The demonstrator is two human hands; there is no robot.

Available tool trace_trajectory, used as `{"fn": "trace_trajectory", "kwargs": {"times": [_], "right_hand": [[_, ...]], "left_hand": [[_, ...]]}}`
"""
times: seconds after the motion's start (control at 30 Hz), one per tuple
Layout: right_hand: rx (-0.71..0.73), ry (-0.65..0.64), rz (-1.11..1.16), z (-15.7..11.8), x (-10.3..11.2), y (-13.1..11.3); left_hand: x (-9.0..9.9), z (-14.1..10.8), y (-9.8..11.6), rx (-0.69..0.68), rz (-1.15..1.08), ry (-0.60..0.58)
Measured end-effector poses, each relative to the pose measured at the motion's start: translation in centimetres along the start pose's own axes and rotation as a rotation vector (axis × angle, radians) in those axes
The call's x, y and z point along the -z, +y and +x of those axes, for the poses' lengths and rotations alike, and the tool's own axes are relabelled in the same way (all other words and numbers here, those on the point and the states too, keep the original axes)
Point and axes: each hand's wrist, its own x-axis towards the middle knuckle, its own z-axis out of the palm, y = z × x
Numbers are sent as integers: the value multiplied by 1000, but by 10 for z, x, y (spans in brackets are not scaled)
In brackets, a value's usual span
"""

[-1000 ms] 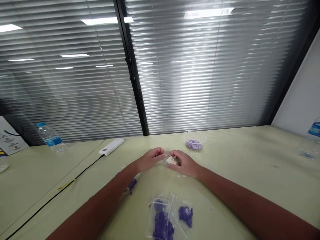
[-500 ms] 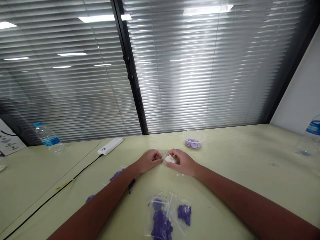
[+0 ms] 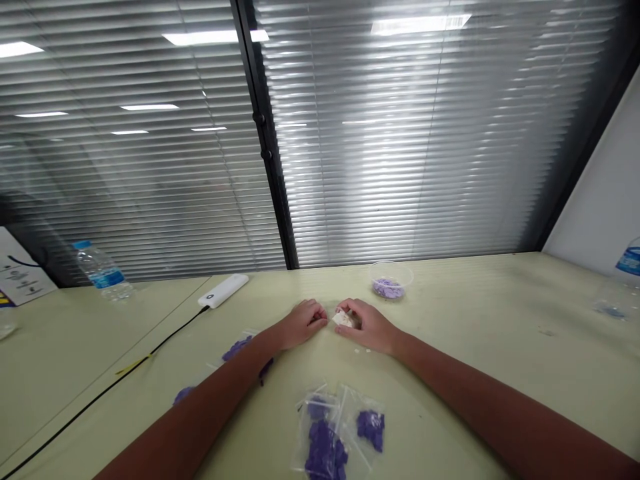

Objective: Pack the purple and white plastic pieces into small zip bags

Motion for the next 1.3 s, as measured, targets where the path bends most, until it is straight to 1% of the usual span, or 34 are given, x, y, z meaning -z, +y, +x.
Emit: {"fn": "trace_trajectory", "kwargs": {"times": [0.13, 0.23, 0.33, 0.43, 0.5, 0.57, 0.63, 0.7, 0.77, 0.8, 0.83, 0.9, 0.97, 1.0, 1.07, 1.13, 1.23, 1.3], "right_hand": [[17, 3, -1, 0, 0, -2], [9, 0, -9, 0, 0, -1], [-5, -4, -23, 0, -1, 2], [14, 1, -33, 1, -1, 4], [32, 5, -38, 1, -1, 4], [27, 10, -38, 1, -1, 4], [1, 27, -34, 1, -2, 4], [-47, 54, -2, 2, -2, 7], [-105, 80, 87, 3, -3, 11], [-130, 100, 149, 4, -3, 14], [-148, 127, 211, 5, -2, 17], [-159, 196, 301, 8, -2, 23], [-159, 254, 336, 11, -2, 28], [-163, 271, 344, 13, -2, 29], [-176, 295, 357, 14, -1, 31], [-194, 317, 370, 11, 0, 29], [-216, 290, 382, -8, 6, 21], [-213, 192, 371, -28, 12, 13]], "left_hand": [[-3, -1, 4, -19, -62, 33], [-5, -2, 9, -2, -156, 64], [-10, 0, 16, 40, -283, 119], [-19, 3, 24, 70, -390, 175], [-23, 4, 28, 94, -485, 182], [-24, 5, 31, 136, -606, 175], [-21, 4, 32, 182, -680, 202], [-16, 2, 34, 200, -646, 271], [-13, -1, 39, 174, -516, 313], [-12, -3, 43, 137, -425, 310], [-11, -6, 47, 80, -324, 291], [-12, -9, 55, -76, -135, 208], [-14, -11, 63, -220, -16, 116], [-15, -11, 65, -266, 18, 86], [-17, -11, 68, -303, 60, 67], [-18, -11, 69, -311, 84, 76], [-16, -13, 72, -337, 99, 71], [-15, -15, 74, -373, 106, 60]]}}
